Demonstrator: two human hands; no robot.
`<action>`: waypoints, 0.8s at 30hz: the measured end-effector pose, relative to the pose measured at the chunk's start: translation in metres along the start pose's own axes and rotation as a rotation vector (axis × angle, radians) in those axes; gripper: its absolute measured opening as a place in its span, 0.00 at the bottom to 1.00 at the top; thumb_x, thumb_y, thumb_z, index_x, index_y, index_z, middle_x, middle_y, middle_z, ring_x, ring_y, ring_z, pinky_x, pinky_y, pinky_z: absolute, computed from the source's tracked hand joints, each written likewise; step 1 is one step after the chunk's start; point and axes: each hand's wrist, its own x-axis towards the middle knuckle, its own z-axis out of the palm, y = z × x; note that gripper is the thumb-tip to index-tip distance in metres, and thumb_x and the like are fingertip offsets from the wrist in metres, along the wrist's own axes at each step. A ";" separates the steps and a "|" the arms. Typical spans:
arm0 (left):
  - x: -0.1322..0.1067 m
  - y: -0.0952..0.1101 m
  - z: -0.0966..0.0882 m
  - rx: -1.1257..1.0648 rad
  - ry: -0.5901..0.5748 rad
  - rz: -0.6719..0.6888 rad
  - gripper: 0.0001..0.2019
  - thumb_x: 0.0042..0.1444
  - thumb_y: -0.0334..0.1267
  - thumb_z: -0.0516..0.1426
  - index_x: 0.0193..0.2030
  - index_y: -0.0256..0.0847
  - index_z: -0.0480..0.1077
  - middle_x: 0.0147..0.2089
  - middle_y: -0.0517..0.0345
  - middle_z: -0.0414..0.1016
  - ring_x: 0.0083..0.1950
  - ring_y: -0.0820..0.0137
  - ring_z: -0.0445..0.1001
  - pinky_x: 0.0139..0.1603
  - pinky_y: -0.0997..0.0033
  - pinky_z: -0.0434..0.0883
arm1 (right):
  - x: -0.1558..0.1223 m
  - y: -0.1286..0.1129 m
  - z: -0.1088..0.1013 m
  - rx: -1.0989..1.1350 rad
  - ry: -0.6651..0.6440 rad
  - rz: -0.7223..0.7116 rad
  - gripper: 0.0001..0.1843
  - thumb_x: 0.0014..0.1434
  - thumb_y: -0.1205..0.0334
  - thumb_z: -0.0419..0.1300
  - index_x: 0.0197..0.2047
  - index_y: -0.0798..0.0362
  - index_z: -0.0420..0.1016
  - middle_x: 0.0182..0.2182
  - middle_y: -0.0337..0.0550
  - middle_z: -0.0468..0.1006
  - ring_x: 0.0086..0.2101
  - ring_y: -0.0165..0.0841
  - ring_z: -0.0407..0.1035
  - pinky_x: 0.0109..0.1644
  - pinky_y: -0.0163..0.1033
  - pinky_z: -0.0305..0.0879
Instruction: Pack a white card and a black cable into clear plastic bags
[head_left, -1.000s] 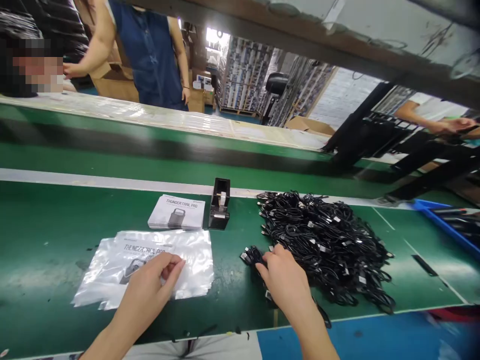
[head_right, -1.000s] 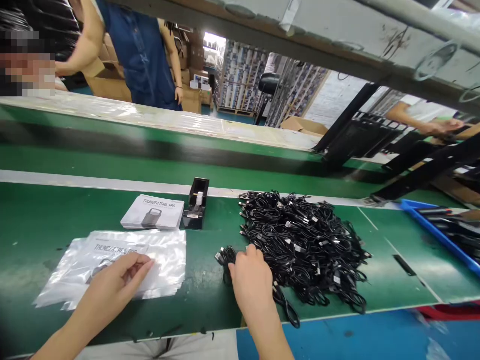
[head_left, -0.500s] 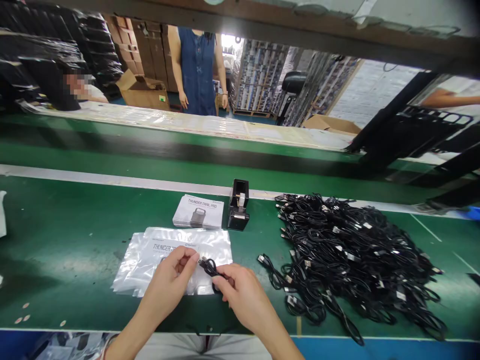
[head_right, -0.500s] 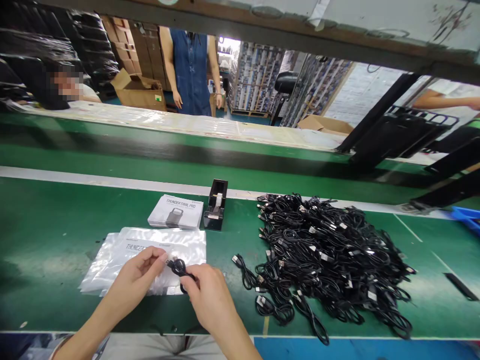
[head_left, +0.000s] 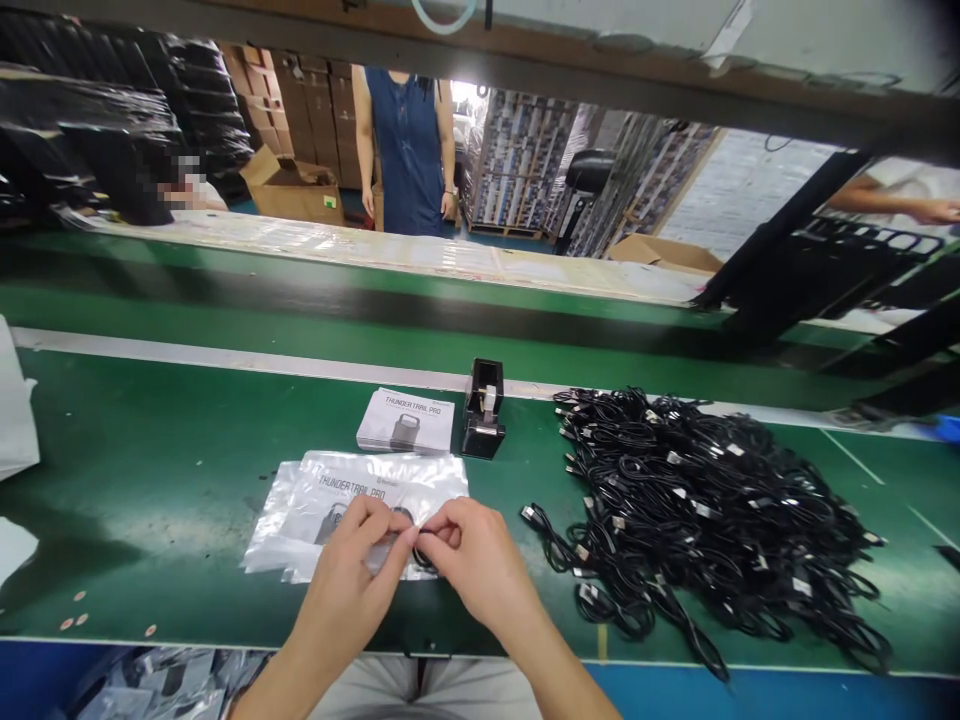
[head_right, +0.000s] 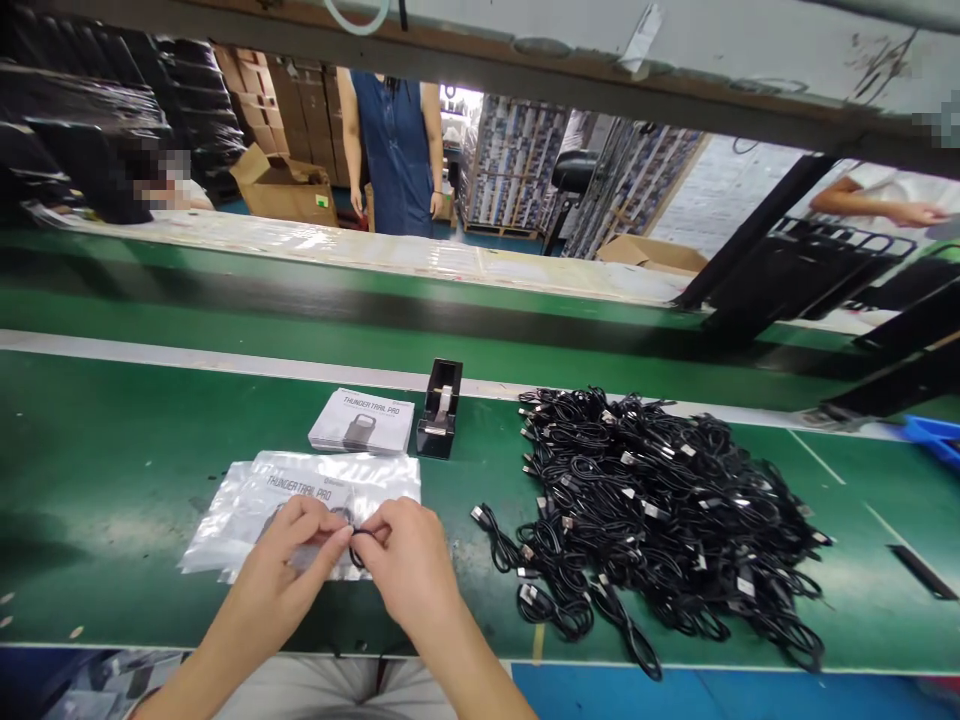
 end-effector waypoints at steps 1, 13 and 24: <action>-0.001 0.001 0.001 -0.019 -0.003 -0.014 0.08 0.57 0.42 0.49 0.33 0.43 0.66 0.34 0.59 0.60 0.37 0.69 0.64 0.39 0.68 0.64 | 0.003 0.001 0.004 0.068 0.018 0.043 0.04 0.48 0.66 0.58 0.25 0.54 0.73 0.21 0.37 0.72 0.23 0.27 0.65 0.27 0.30 0.57; 0.005 -0.001 -0.014 -0.151 0.033 -0.056 0.08 0.55 0.43 0.51 0.30 0.43 0.67 0.36 0.57 0.63 0.38 0.68 0.65 0.39 0.67 0.65 | -0.009 0.001 -0.006 -0.052 -0.043 -0.377 0.05 0.54 0.68 0.58 0.28 0.52 0.74 0.26 0.36 0.72 0.28 0.27 0.65 0.33 0.30 0.57; 0.012 -0.010 -0.018 -0.291 0.173 -0.230 0.12 0.53 0.49 0.52 0.30 0.42 0.66 0.37 0.58 0.64 0.39 0.68 0.65 0.38 0.71 0.67 | -0.015 0.017 -0.023 0.206 0.000 0.043 0.08 0.54 0.61 0.54 0.36 0.55 0.72 0.26 0.40 0.73 0.23 0.29 0.67 0.26 0.33 0.64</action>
